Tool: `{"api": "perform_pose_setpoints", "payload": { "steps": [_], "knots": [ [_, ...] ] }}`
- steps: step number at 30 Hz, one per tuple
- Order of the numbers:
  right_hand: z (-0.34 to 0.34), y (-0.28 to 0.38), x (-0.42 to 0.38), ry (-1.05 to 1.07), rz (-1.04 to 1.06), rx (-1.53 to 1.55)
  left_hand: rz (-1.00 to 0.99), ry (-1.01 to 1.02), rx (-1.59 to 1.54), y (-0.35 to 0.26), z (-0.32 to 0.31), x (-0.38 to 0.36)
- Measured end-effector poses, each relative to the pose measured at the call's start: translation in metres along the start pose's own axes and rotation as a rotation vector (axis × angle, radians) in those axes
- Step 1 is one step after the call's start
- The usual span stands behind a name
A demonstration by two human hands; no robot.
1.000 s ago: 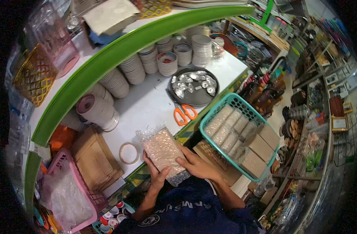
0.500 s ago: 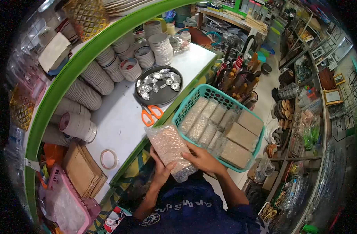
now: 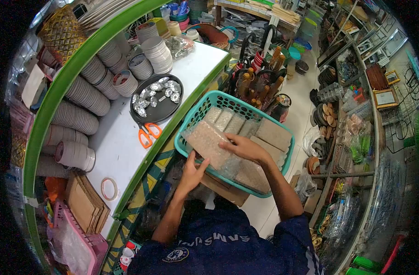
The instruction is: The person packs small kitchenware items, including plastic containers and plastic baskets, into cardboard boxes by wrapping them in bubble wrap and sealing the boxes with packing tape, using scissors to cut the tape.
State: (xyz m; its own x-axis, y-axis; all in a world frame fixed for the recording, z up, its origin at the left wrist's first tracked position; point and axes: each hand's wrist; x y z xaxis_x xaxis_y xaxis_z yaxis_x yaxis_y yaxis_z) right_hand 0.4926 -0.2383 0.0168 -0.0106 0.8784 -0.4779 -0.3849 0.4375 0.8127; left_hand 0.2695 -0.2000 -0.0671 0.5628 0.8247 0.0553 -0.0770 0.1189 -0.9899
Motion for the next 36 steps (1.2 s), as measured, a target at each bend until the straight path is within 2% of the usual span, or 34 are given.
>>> {"api": "perform_pose_setpoints", "payload": {
  "steps": [6, 8, 12, 14, 18, 20, 24, 26, 30, 33, 36],
  "knots": [
    [0.009, -0.039, 0.053, 0.112, -0.024, -0.111, 0.068, -0.077, 0.016, 0.010, -0.012, 0.006],
    [0.007, -0.047, 0.065, 0.194, -0.018, -0.227, 0.097, -0.103, 0.255, 0.019, -0.014, 0.000],
    [0.006, -0.062, 0.087, 0.302, -0.030, -0.269, 0.120, -0.153, 0.264, 0.005, -0.020, -0.009],
    [0.009, -0.058, 0.091, 0.411, -0.036, -0.329, 0.052, -0.065, 0.592, 0.011, -0.020, -0.012],
    [0.017, -0.059, 0.099, 0.452, -0.077, -0.463, 0.105, -0.024, 0.617, 0.000, -0.025, -0.013],
    [0.023, -0.042, 0.092, 0.504, -0.120, -0.507, 0.049, -0.060, 0.655, 0.010, -0.031, -0.014],
    [0.023, -0.052, 0.105, 0.553, -0.129, -0.546, 0.002, -0.107, 0.778, 0.010, -0.029, -0.011],
    [0.020, -0.059, 0.111, 0.614, -0.166, -0.558, 0.012, -0.230, 0.830, 0.009, -0.028, -0.005],
    [0.020, -0.067, 0.117, 0.636, -0.203, -0.515, -0.025, -0.153, 0.911, 0.029, -0.020, 0.006],
    [0.021, -0.074, 0.125, 0.731, -0.249, -0.501, 0.037, -0.038, 0.809, 0.034, -0.018, 0.011],
    [0.021, -0.073, 0.123, 0.745, -0.235, -0.527, -0.036, -0.017, 0.737, 0.040, -0.018, 0.012]
  ]
}}
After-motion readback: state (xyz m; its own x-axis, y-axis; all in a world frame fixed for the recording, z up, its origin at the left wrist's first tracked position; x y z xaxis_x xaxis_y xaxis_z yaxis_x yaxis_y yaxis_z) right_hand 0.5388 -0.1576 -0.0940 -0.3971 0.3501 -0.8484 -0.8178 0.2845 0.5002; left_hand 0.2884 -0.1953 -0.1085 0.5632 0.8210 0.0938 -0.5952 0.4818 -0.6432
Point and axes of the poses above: each hand's wrist, its own x-axis towards the middle knuckle, its own z-axis out of the back of the hand, y = z × x, and after that the axes turned 9 degrees about -z, right-handed
